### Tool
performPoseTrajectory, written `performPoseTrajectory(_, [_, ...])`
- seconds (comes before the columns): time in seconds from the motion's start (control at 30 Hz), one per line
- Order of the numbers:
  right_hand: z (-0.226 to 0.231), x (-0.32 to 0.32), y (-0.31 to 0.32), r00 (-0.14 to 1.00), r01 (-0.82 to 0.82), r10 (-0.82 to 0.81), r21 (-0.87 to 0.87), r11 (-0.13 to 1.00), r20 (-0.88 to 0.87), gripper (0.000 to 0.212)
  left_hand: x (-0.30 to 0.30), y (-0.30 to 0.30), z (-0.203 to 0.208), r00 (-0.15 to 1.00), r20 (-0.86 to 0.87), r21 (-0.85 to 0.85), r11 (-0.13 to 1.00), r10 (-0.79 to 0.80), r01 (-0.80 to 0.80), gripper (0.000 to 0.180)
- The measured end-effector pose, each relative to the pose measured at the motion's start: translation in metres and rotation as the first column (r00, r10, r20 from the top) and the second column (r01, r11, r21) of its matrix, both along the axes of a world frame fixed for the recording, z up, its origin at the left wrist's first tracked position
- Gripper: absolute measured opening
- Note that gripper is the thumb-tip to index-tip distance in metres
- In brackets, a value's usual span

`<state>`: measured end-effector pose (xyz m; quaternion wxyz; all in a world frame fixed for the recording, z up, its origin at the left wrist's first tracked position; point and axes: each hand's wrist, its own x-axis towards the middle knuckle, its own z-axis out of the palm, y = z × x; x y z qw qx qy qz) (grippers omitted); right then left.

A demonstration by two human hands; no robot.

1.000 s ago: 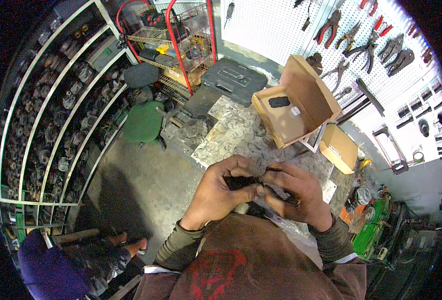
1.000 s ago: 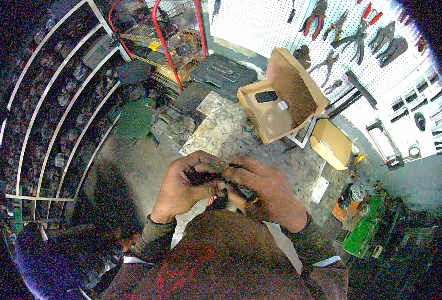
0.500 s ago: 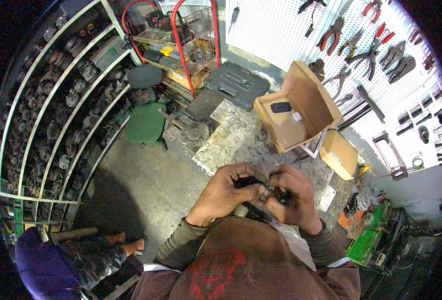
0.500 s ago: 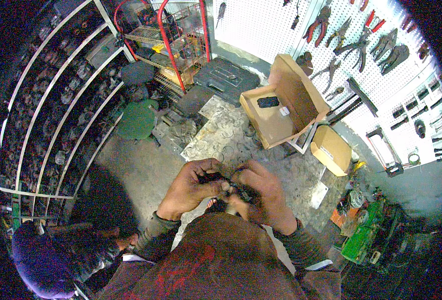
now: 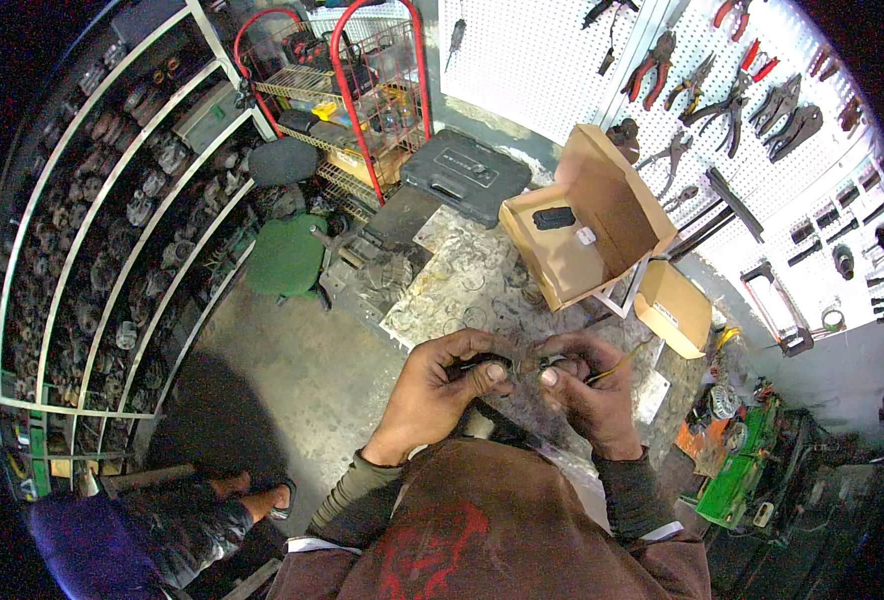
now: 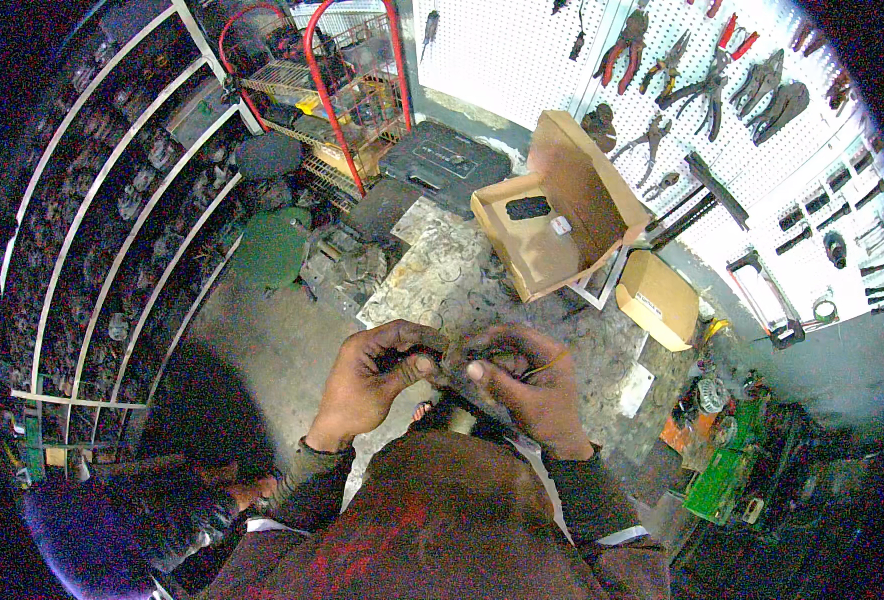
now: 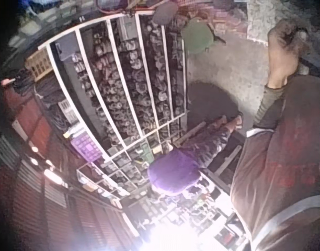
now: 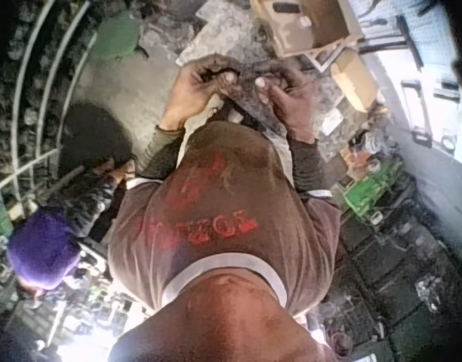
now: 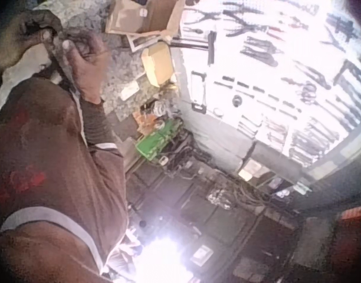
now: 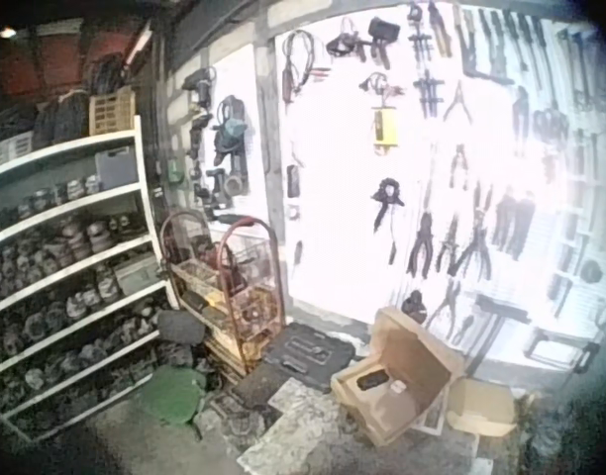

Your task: The person removes a vehicle light cover using a screwdriver and pliers, then uses a bench grinder to smooth a small metal component. The person handles wires and small parts throughout the process.

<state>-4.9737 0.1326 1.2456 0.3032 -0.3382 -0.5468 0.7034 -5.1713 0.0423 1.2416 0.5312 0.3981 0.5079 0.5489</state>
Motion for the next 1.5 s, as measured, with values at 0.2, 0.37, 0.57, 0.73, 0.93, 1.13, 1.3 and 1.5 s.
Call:
performPoseTrajectory(0.2, [0.002, -0.008, -0.008, 1.0, 0.018, -0.018, -0.053, 0.998, -0.001, 0.029, 0.023, -0.001, -0.002, 0.981, 0.053, 0.104, 0.976, 0.187, -0.192, 0.02])
performPoseTrajectory(0.37, [0.005, -0.009, -0.011, 0.987, 0.053, -0.077, 0.168, 0.984, 0.142, 0.029, 0.028, -0.006, 0.004, 0.964, -0.039, 0.115, 0.959, 0.264, -0.258, 0.02])
performPoseTrajectory(0.57, [0.012, -0.003, -0.006, 0.988, 0.051, -0.114, 0.465, 0.884, 0.108, 0.028, 0.011, -0.01, 0.009, 0.995, -0.011, 0.093, 0.991, 0.101, -0.1, 0.026])
performPoseTrajectory(0.73, [0.025, 0.0, 0.001, 0.96, -0.179, -0.007, 0.632, 0.754, 0.28, 0.021, 0.007, -0.008, 0.01, 0.97, 0.224, 0.044, 0.995, -0.092, 0.084, 0.036])
performPoseTrajectory(0.93, [0.031, -0.003, 0.012, 0.934, -0.346, 0.142, 0.737, 0.581, 0.327, 0.017, 0.003, -0.006, 0.007, 0.974, 0.158, 0.037, 0.986, -0.165, 0.161, 0.03])
performPoseTrajectory(1.13, [0.038, 0.005, 0.012, 0.895, -0.441, 0.211, 0.708, 0.551, 0.393, 0.02, 0.008, -0.008, -0.004, 0.944, 0.301, -0.011, 0.989, -0.137, 0.147, 0.025])
performPoseTrajectory(1.3, [0.047, 0.01, 0.007, 0.856, -0.499, 0.181, 0.686, 0.529, 0.484, 0.026, 0.011, -0.01, -0.007, 0.903, 0.423, -0.125, 0.983, -0.072, 0.137, 0.027])
performPoseTrajectory(1.5, [0.021, 0.022, -0.003, 0.886, -0.243, -0.019, 0.499, 0.832, 0.463, 0.043, 0.012, -0.011, -0.01, 0.791, 0.611, -0.162, 0.983, 0.033, 0.085, 0.028])
